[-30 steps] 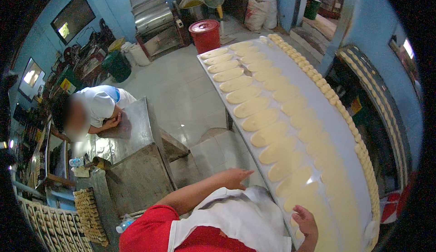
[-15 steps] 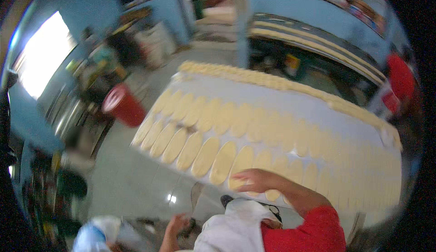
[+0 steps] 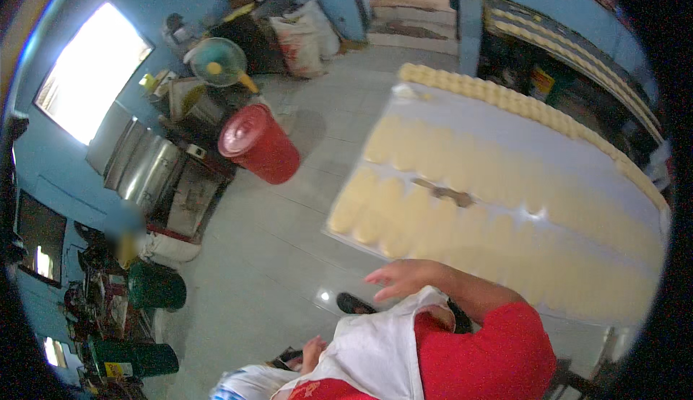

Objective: The person rolls out small dough balls into oval shapes using a rolling pin on a large metal table. They then retrieve a bowl of sesame seeds and sprinkle them over the flattened dough pieces.

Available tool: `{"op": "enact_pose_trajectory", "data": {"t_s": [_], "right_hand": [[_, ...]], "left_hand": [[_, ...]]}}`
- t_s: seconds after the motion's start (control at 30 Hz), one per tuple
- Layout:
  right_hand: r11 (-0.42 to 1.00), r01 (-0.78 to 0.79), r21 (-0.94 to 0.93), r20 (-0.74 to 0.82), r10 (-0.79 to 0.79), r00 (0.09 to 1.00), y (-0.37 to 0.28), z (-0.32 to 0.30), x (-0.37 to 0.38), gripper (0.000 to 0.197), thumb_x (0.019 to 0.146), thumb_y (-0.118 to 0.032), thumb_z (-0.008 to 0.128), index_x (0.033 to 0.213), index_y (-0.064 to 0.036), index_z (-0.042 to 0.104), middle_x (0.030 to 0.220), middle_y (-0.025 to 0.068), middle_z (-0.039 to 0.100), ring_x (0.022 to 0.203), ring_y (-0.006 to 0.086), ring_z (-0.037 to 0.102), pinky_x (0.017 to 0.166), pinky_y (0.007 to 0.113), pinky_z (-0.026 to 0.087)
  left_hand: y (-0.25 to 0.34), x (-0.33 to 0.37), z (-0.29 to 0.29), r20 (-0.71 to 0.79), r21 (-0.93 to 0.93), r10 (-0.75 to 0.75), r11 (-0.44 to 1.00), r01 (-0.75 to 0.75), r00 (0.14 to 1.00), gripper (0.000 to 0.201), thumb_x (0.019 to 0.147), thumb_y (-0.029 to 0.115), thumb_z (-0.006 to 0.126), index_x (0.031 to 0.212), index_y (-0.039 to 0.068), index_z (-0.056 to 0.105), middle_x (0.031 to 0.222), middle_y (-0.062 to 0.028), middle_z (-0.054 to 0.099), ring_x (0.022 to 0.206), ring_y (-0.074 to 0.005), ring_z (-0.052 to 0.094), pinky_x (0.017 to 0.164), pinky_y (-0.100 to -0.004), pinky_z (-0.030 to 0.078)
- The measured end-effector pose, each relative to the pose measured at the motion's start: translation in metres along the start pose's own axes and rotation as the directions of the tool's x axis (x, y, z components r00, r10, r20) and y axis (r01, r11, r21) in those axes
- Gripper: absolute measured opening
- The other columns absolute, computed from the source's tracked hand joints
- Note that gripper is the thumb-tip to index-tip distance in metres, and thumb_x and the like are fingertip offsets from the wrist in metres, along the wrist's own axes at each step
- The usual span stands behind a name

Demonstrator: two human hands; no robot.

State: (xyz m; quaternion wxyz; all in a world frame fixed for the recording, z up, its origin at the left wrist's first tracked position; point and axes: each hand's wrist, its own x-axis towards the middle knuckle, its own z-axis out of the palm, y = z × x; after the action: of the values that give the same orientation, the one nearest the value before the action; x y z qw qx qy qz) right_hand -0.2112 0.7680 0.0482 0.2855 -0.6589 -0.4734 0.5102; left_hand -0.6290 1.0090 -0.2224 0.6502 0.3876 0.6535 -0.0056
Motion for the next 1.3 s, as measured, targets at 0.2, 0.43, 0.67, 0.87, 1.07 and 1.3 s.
{"op": "enact_pose_trajectory", "data": {"t_s": [0.2,0.43,0.67,0.87,1.07,1.3], "right_hand": [[0.979,-0.2,0.05,-0.31,0.205,0.928,-0.047,-0.031,0.117,0.065,0.091,-0.042,0.072,0.142,-0.0037,0.056,0.139,0.0203,0.061,0.125,0.0313,0.062,0.106,0.041,0.048],[0.923,-0.24,0.301,-0.454,0.36,0.815,-0.031,-0.084,0.22,0.06,0.091,-0.034,0.077,0.139,-0.0031,0.059,0.13,0.0162,0.067,0.117,0.0252,0.066,0.1,0.038,0.052],[0.896,-0.201,0.396,-0.584,0.414,0.698,-0.021,-0.204,0.349,0.061,0.089,-0.038,0.077,0.138,-0.0067,0.06,0.129,0.0175,0.066,0.116,0.0308,0.066,0.099,0.04,0.052],[0.992,-0.105,0.072,-0.664,0.126,0.737,-0.074,-0.349,0.457,0.06,0.091,-0.033,0.075,0.142,-0.0074,0.057,0.134,0.0159,0.064,0.12,0.0302,0.064,0.101,0.039,0.051],[0.998,0.042,-0.053,-0.512,-0.063,0.856,-0.092,-0.51,0.57,0.064,0.094,-0.048,0.067,0.143,-0.0082,0.055,0.138,0.0198,0.06,0.128,0.0367,0.057,0.108,0.045,0.046],[0.957,-0.096,-0.274,-0.455,-0.041,0.89,-0.097,-0.736,0.66,0.06,0.093,-0.042,0.07,0.141,-0.0078,0.057,0.138,0.0153,0.062,0.124,0.0333,0.06,0.105,0.042,0.047]], "left_hand": [[0.33,0.09,-0.029,0.085,0.324,0.523,0.79,-0.52,0.848,0.046,0.095,0.024,0.07,0.133,-0.001,0.059,0.103,-0.0086,0.071,0.079,-0.0166,0.065,0.068,-0.0323,0.052],[0.592,0.169,0.065,0.465,0.502,0.645,0.372,-0.781,0.606,0.054,0.095,0.023,0.072,0.142,0.003,0.054,0.115,-0.0172,0.073,0.102,-0.021,0.07,0.088,-0.0344,0.055],[0.634,0.333,0.005,0.346,0.916,0.2,0.14,-0.376,0.917,0.059,0.088,0.005,0.073,0.143,0.005,0.052,0.11,-0.0185,0.075,0.096,-0.0246,0.071,0.08,-0.0356,0.057],[0.629,0.348,-0.058,0.125,0.969,0.207,0.184,-0.165,0.97,0.047,0.096,0.039,0.061,0.104,-0.006,0.071,0.088,-0.0219,0.073,0.075,-0.0268,0.073,0.061,-0.0373,0.056],[0.707,0.44,0.045,0.167,0.974,0.067,0.14,-0.175,0.984,0.043,0.096,0.039,0.061,0.108,-0.001,0.071,0.095,-0.022,0.072,0.085,-0.0313,0.071,0.071,-0.0418,0.055],[0.965,0.591,0.354,0.705,0.709,0.177,-0.189,-0.679,0.687,0.04,0.097,0.039,0.06,0.112,0.004,0.07,0.104,-0.0221,0.071,0.098,-0.0366,0.068,0.083,-0.047,0.053]]}}
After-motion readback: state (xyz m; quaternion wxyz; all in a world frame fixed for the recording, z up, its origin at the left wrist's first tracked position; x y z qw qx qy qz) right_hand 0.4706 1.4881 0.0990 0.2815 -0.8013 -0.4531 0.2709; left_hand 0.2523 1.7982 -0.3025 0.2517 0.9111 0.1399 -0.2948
